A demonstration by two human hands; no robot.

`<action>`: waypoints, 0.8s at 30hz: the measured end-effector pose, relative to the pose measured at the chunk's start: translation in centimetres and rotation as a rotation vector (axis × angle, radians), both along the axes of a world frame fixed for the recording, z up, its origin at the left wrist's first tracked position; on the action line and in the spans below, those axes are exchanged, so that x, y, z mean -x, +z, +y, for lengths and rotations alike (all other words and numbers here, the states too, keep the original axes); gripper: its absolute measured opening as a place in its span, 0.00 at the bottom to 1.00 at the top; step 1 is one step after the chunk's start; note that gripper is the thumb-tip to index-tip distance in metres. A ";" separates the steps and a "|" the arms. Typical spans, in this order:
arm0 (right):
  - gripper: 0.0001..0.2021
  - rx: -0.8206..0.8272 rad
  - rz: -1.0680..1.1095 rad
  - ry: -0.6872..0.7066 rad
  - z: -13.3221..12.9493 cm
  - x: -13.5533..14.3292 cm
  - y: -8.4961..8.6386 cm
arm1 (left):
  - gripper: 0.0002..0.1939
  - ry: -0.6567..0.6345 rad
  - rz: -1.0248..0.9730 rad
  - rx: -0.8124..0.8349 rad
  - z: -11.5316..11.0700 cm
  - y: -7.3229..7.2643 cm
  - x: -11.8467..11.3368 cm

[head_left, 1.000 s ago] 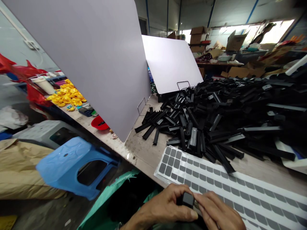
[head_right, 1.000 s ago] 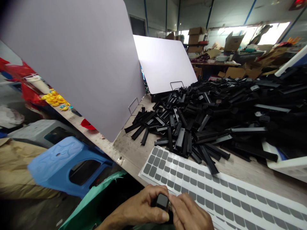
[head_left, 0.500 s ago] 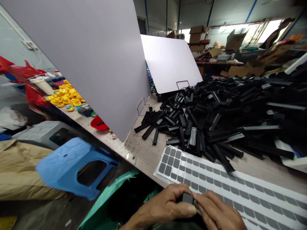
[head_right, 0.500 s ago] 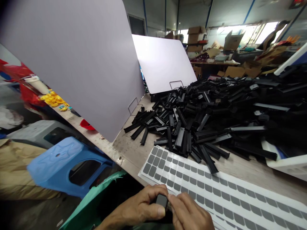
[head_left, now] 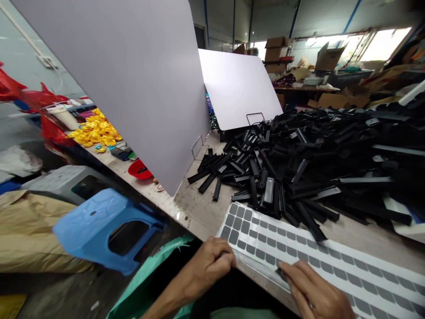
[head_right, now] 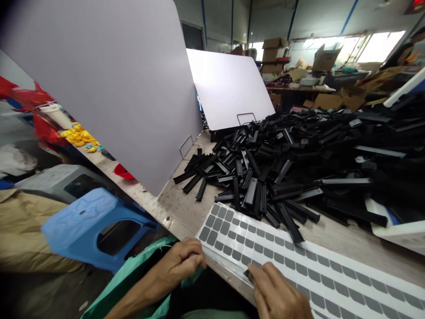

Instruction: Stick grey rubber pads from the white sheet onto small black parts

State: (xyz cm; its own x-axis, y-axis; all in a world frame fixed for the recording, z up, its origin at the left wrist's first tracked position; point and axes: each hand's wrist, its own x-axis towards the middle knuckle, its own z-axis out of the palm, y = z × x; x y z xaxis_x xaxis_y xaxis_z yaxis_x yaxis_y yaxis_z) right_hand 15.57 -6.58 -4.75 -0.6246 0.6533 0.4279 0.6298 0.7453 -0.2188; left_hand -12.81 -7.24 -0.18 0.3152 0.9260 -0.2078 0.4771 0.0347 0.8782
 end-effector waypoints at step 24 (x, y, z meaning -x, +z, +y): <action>0.09 0.130 -0.089 -0.277 3.8 11.3 -3.0 | 0.28 -0.006 0.453 -0.250 4.9 -8.0 2.0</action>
State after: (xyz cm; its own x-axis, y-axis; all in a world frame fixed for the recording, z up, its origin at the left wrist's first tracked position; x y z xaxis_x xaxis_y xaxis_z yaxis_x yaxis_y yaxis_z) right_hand 4.23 -2.76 -7.73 -0.4462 0.8498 0.2808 0.8261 0.5117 -0.2359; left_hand -14.76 -2.37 -8.21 0.2500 0.9634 -0.0972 0.8108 -0.1534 0.5649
